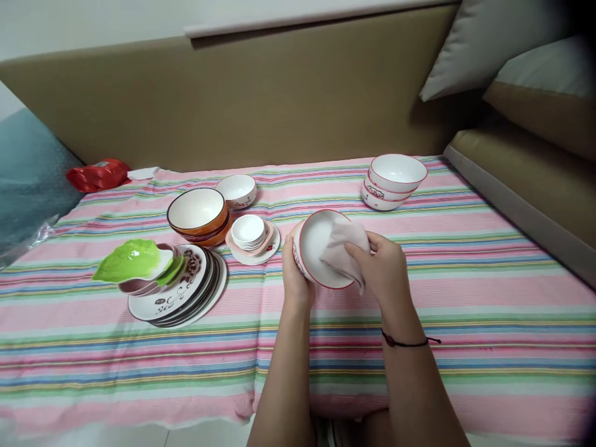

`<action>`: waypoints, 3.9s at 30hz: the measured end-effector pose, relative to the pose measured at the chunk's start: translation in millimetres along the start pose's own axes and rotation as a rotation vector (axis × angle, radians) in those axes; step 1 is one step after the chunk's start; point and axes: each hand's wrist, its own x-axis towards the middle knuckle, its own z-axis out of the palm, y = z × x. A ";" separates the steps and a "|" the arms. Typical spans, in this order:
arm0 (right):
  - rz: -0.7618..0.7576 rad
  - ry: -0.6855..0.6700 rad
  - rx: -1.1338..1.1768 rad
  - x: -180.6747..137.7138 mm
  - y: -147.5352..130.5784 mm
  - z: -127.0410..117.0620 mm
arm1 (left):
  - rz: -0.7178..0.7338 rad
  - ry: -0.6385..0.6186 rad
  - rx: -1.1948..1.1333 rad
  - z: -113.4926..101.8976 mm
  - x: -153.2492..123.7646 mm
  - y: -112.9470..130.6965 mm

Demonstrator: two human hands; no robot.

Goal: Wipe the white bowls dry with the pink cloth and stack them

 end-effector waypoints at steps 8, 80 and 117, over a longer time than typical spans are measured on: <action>-0.302 -0.216 -0.078 -1.7 -4.9 -8.9 | -0.498 -0.146 0.347 -23.7 -3.1 22.3; -0.192 -0.148 -0.145 -0.7 -2.0 -11.7 | -0.239 -0.026 0.169 -14.2 -1.0 18.6; -0.046 0.052 -0.226 -1.0 2.2 -1.8 | -0.074 -0.089 0.361 -23.2 5.5 6.3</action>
